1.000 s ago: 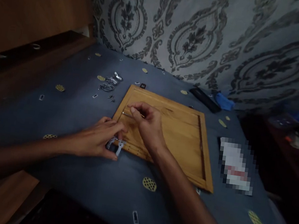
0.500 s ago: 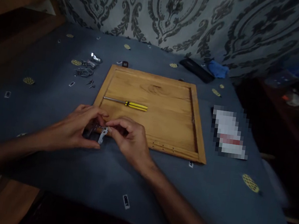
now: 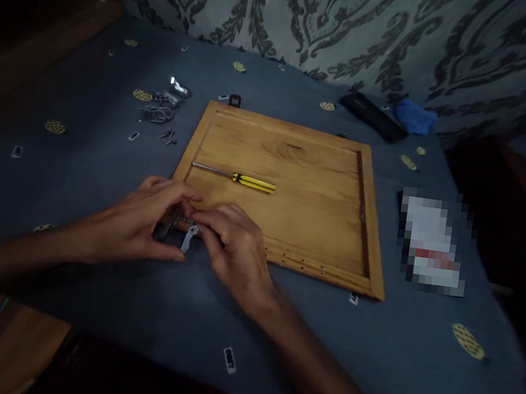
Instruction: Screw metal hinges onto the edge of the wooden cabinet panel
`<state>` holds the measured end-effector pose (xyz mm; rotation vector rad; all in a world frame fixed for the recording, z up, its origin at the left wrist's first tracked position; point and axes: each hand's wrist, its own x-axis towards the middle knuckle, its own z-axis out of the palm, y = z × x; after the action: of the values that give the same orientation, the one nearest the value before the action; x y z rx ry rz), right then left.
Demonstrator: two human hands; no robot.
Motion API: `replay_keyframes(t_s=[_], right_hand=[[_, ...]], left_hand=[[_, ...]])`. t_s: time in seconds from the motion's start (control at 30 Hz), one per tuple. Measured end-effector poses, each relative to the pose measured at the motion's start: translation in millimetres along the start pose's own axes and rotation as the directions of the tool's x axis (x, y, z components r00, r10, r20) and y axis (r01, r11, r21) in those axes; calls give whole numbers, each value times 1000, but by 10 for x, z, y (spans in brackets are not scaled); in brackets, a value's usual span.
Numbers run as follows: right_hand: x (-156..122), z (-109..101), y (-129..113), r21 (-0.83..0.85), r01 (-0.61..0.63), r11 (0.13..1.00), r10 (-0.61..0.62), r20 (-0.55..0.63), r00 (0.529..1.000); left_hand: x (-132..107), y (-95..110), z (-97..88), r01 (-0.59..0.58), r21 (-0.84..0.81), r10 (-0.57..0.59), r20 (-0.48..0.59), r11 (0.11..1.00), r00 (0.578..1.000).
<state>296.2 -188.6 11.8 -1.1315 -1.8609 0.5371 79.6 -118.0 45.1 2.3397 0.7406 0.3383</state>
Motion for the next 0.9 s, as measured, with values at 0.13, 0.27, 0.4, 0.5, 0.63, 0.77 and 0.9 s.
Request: replay_keyframes(t_s=[0.13, 0.27, 0.4, 0.5, 0.63, 0.77, 0.9], right_hand=[[-7, 13, -9, -58, 54, 997, -54, -1, 999], [-13, 25, -11, -112, 86, 990, -88, -12, 996], [-17, 21, -25, -177, 104, 979, -109, -19, 994], [-8, -1, -53, -222, 132, 966, -133, 8, 991], [11, -23, -81, -321, 212, 923, -203, 62, 977], [20, -30, -81, -383, 288, 878, -263, 117, 958], [25, -37, -92, -411, 310, 857, -279, 135, 951]], left_hand=[[-6, -11, 11, -1, -9, 1, -9, 1000, 1000], [0, -5, 4, -1, -29, 1, 1, 1000, 1000], [15, 18, -14, 23, -36, -23, 12, 999, 1000], [19, 33, -26, 35, -38, -35, 17, 999, 999], [18, 34, -24, 34, -49, -33, 7, 998, 999], [25, 32, -15, 29, -40, -29, 10, 999, 1000], [29, 37, -20, 30, -16, -30, 20, 999, 999]])
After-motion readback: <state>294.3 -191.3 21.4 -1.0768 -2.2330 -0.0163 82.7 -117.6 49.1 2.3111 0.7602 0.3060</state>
